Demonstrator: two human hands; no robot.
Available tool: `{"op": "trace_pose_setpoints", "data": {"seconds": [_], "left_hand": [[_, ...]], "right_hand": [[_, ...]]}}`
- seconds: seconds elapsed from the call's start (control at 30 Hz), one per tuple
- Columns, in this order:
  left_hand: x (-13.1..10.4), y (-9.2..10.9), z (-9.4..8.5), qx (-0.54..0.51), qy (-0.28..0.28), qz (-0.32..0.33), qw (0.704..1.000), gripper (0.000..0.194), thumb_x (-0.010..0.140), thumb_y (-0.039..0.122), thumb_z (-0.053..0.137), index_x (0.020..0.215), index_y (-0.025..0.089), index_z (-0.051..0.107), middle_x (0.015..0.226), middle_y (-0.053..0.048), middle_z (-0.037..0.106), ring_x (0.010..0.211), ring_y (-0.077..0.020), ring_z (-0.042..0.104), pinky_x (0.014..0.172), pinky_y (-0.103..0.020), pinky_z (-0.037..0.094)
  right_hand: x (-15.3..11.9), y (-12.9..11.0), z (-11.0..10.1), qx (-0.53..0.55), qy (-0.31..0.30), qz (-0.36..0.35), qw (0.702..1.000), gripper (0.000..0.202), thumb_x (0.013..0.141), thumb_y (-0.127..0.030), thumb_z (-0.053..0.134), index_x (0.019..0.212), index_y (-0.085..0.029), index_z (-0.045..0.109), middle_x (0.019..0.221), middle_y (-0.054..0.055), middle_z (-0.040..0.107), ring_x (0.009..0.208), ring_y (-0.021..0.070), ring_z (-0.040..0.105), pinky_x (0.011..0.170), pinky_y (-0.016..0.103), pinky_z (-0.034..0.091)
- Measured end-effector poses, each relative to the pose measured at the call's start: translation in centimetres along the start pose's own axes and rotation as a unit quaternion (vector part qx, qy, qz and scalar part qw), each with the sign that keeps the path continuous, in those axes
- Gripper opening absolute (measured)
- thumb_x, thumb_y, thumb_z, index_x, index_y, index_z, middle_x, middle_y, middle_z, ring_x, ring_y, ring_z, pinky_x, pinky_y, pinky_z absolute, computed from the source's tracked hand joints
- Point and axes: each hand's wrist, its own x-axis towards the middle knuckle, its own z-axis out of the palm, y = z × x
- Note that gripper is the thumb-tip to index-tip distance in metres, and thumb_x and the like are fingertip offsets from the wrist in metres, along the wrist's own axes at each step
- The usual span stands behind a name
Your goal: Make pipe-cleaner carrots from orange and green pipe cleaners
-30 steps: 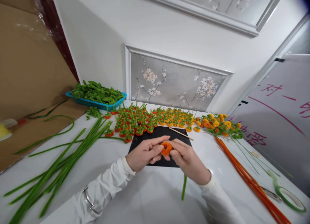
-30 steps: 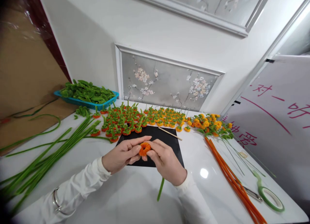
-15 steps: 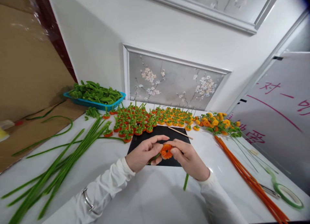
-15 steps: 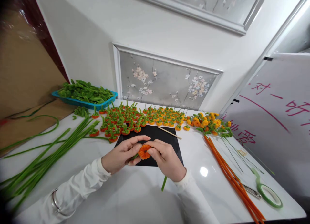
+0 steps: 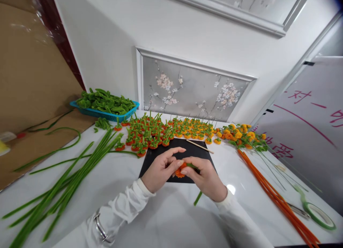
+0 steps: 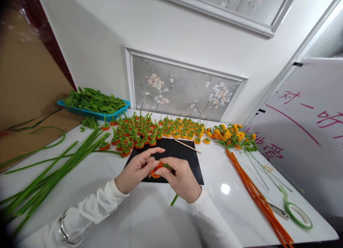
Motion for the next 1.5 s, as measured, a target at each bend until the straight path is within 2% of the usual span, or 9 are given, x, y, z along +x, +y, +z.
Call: {"op": "trace_pose_setpoints", "data": {"seconds": [0.1, 0.23, 0.4, 0.5, 0.67, 0.93, 1.03, 1.2, 1.5], "left_hand": [[0.05, -0.04, -0.12, -0.006, 0.003, -0.009, 1.000, 0.045, 0.083, 0.038, 0.054, 0.121, 0.015, 0.049, 0.050, 0.009, 0.036, 0.047, -0.0076, 0.037, 0.050, -0.020, 0.034], [-0.01, 0.36, -0.28, -0.042, 0.033, -0.025, 0.998, 0.041, 0.089, 0.046, 0.038, 0.116, 0.017, 0.048, 0.060, 0.005, 0.045, 0.047, -0.0067, 0.037, 0.043, -0.018, 0.029], [0.01, 0.72, -0.34, -0.010, 0.057, 0.037, 0.998, 0.024, 0.075, 0.030, 0.066, 0.089, 0.016, 0.052, 0.077, 0.001, 0.055, 0.069, -0.0105, 0.053, 0.064, -0.022, 0.044], [-0.01, 0.60, -0.21, 0.026, 0.071, 0.041, 0.996, 0.015, 0.074, 0.025, 0.065, 0.081, 0.014, 0.057, 0.078, -0.001, 0.059, 0.073, -0.0124, 0.055, 0.068, -0.024, 0.046], [-0.09, 0.39, -0.20, 0.028, 0.074, 0.061, 0.995, 0.010, 0.078, 0.022, 0.061, 0.081, 0.013, 0.063, 0.073, -0.002, 0.062, 0.068, -0.0119, 0.058, 0.063, -0.023, 0.047], [-0.17, 0.24, -0.27, 0.012, 0.056, 0.072, 0.996, 0.014, 0.082, 0.023, 0.058, 0.076, 0.013, 0.065, 0.067, -0.001, 0.060, 0.060, -0.0095, 0.056, 0.057, -0.021, 0.047], [-0.04, 0.53, -0.35, -0.030, 0.039, 0.050, 0.998, 0.018, 0.084, 0.026, 0.054, 0.078, 0.012, 0.064, 0.066, -0.001, 0.061, 0.060, -0.0096, 0.057, 0.058, -0.021, 0.048], [0.22, 0.41, -0.50, -0.081, 0.019, 0.011, 0.996, 0.016, 0.080, 0.027, 0.059, 0.078, 0.012, 0.063, 0.063, -0.001, 0.063, 0.058, -0.0087, 0.057, 0.056, -0.020, 0.048], [0.00, 0.50, -0.06, -0.032, 0.068, 0.034, 0.997, 0.013, 0.079, 0.024, 0.060, 0.072, 0.012, 0.059, 0.060, 0.002, 0.056, 0.053, -0.0075, 0.052, 0.052, -0.020, 0.044]], "right_hand": [[-0.01, 0.06, 0.11, 0.004, -0.002, 0.008, 1.000, 0.015, 0.085, -0.026, 0.055, 0.092, -0.018, 0.065, 0.082, 0.003, 0.069, 0.072, 0.0133, 0.063, 0.067, 0.024, 0.050], [-0.06, 0.39, -0.02, -0.031, 0.034, 0.011, 0.999, 0.017, 0.083, -0.028, 0.058, 0.095, -0.018, 0.065, 0.079, 0.002, 0.068, 0.067, 0.0135, 0.061, 0.062, 0.024, 0.049], [-0.07, 0.83, -0.27, -0.035, 0.105, 0.002, 0.994, 0.018, 0.083, -0.027, 0.055, 0.097, -0.018, 0.064, 0.088, 0.004, 0.069, 0.075, 0.0151, 0.063, 0.066, 0.025, 0.051], [-0.06, 0.94, -0.20, -0.046, 0.127, -0.005, 0.991, 0.018, 0.083, -0.027, 0.056, 0.097, -0.019, 0.063, 0.087, 0.003, 0.069, 0.075, 0.0153, 0.063, 0.067, 0.025, 0.052], [-0.07, 0.82, -0.01, -0.038, 0.117, -0.007, 0.992, 0.018, 0.083, -0.028, 0.056, 0.096, -0.019, 0.063, 0.084, 0.003, 0.069, 0.072, 0.0143, 0.063, 0.066, 0.024, 0.052], [0.02, 0.71, -0.08, -0.026, 0.117, 0.003, 0.993, 0.015, 0.083, -0.027, 0.056, 0.092, -0.019, 0.064, 0.082, 0.002, 0.068, 0.072, 0.0141, 0.063, 0.065, 0.024, 0.051], [0.03, 0.72, -0.28, -0.015, 0.126, 0.008, 0.992, 0.015, 0.083, -0.027, 0.056, 0.091, -0.019, 0.065, 0.083, 0.003, 0.068, 0.073, 0.0140, 0.062, 0.066, 0.024, 0.052], [0.01, 0.79, -0.38, 0.008, 0.126, 0.018, 0.992, 0.015, 0.083, -0.027, 0.055, 0.090, -0.019, 0.065, 0.083, 0.003, 0.068, 0.072, 0.0136, 0.062, 0.066, 0.024, 0.052], [0.02, 0.64, 0.10, 0.006, 0.123, 0.035, 0.992, 0.017, 0.082, -0.031, 0.057, 0.089, -0.017, 0.064, 0.078, 0.003, 0.067, 0.068, 0.0137, 0.061, 0.062, 0.024, 0.051]]}}
